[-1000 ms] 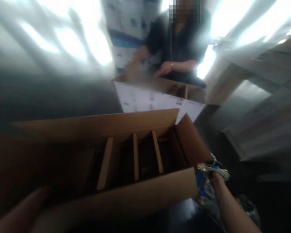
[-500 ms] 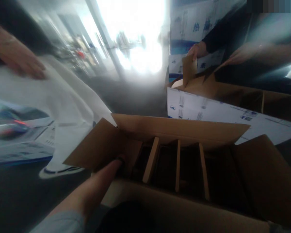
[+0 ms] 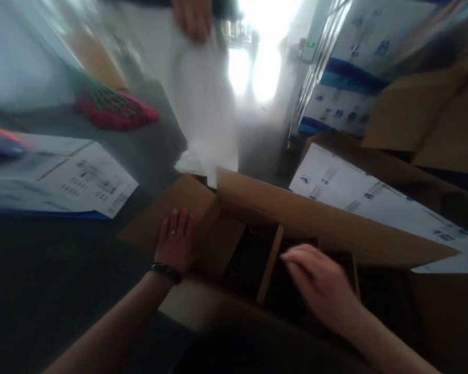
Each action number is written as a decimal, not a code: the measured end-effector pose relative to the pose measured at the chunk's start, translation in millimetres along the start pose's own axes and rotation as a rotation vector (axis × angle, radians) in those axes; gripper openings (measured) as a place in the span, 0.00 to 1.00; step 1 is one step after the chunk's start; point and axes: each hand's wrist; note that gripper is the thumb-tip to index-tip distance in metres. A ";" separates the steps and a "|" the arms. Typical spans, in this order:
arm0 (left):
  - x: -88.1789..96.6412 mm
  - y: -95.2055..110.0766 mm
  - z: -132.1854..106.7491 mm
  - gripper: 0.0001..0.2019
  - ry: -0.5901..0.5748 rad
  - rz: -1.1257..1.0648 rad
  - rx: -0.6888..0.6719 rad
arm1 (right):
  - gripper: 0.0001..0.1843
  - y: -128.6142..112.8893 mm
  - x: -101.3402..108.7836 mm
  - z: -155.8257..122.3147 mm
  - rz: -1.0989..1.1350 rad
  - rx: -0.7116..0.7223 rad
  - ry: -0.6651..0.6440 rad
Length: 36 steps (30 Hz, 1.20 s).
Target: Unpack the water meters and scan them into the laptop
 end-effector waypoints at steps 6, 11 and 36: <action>-43.7 -40.7 3.0 0.41 -0.259 -0.210 0.273 | 0.17 37.6 -214.5 118.0 -0.781 0.406 -0.795; -44.8 -53.3 10.8 0.36 -0.344 -0.395 0.270 | 0.21 82.9 -279.6 137.3 -0.846 0.446 -0.742; -32.5 -40.7 15.1 0.22 -0.423 -0.595 0.326 | 0.22 110.2 -257.8 113.7 -1.050 0.556 -0.537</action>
Point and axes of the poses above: each hand's wrist, its own z-axis towards the middle knuckle, its own x-axis out of the back of the hand, y = z × x, and after that the axes turned 11 degrees about -z, right-handed
